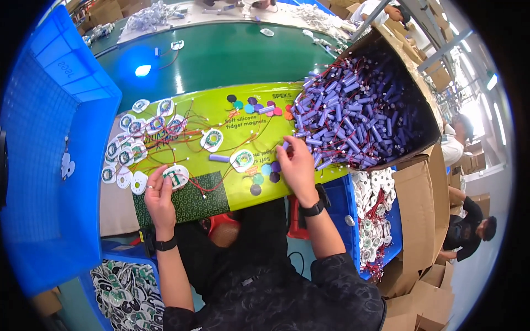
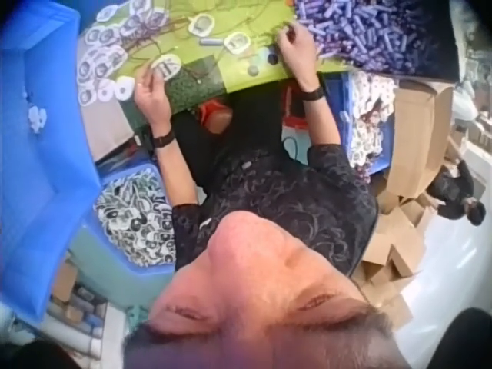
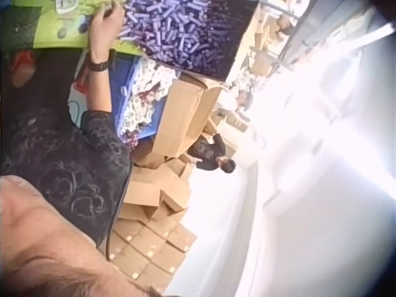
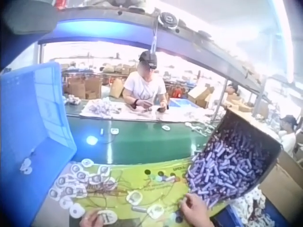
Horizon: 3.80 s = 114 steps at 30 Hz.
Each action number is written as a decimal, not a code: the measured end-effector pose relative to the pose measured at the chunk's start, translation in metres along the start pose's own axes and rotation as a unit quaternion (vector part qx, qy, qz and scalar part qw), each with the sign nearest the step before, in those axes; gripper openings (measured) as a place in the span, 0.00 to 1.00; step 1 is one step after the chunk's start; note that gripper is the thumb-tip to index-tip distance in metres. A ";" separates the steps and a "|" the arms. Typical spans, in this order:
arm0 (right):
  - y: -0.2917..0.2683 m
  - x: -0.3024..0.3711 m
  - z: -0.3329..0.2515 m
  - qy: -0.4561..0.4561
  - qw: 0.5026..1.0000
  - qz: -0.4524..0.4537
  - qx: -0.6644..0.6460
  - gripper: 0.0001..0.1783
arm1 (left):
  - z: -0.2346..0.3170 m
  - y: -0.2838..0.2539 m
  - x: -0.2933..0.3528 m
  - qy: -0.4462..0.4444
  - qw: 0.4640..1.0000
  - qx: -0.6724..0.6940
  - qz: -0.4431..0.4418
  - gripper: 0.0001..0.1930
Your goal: Assembling small electronic components with wires at a factory workbench.
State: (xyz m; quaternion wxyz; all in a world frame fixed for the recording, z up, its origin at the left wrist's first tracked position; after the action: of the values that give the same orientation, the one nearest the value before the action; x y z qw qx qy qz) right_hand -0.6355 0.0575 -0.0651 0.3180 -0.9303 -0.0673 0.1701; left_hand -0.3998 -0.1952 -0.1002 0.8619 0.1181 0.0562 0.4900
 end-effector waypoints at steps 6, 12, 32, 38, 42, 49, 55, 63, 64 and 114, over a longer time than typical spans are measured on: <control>0.009 -0.010 -0.039 -0.239 0.965 0.066 0.087 0.19 | 0.008 0.006 -0.006 0.011 1.000 0.009 -0.003 0.16; 0.031 -0.003 -0.036 -0.241 0.953 0.056 0.174 0.14 | 0.003 0.005 0.001 0.012 1.000 -0.013 0.004 0.17; 0.011 -0.019 -0.014 0.002 0.999 -0.010 -0.047 0.16 | 0.004 0.007 -0.002 0.011 1.000 -0.003 -0.001 0.16; 0.007 -0.021 -0.026 -0.008 0.993 0.018 -0.118 0.21 | 0.007 0.006 0.002 0.011 1.000 0.001 0.007 0.16; 0.013 -0.026 -0.014 0.025 0.983 -0.035 -0.180 0.21 | 0.007 0.005 0.002 0.014 1.000 0.003 0.006 0.16; 0.009 -0.024 -0.014 0.024 0.982 -0.017 -0.186 0.15 | 0.006 0.008 0.000 0.015 1.000 0.006 0.003 0.16; 0.007 -0.022 -0.024 0.057 0.977 -0.070 -0.194 0.06 | 0.010 0.007 -0.002 0.017 1.000 0.008 0.005 0.16; 0.008 -0.016 -0.009 0.052 0.970 -0.071 -0.228 0.06 | 0.009 0.006 0.001 0.008 1.000 -0.005 -0.002 0.16; 0.007 -0.016 -0.010 0.057 0.968 -0.085 -0.228 0.07 | 0.009 0.006 0.001 0.009 1.000 -0.003 -0.004 0.16; 0.032 -0.018 -0.041 -0.135 0.966 -0.209 -0.064 0.13 | 0.010 0.011 0.000 0.015 1.000 -0.012 -0.012 0.17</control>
State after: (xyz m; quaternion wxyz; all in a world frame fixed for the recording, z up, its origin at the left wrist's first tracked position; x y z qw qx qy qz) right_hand -0.6372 0.0047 -0.0494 0.2745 -0.8821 -0.3136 0.2194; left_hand -0.4068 -0.1912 -0.0874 0.8681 0.0996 0.0649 0.4819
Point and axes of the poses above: each hand's wrist, its own x-axis away from the middle knuckle, its own y-axis out of the palm, z = x × y, the point moved 2 cm from there along -x, towards the middle knuckle, and after that the axes turned 10 degrees about z, right-handed, at the moved point
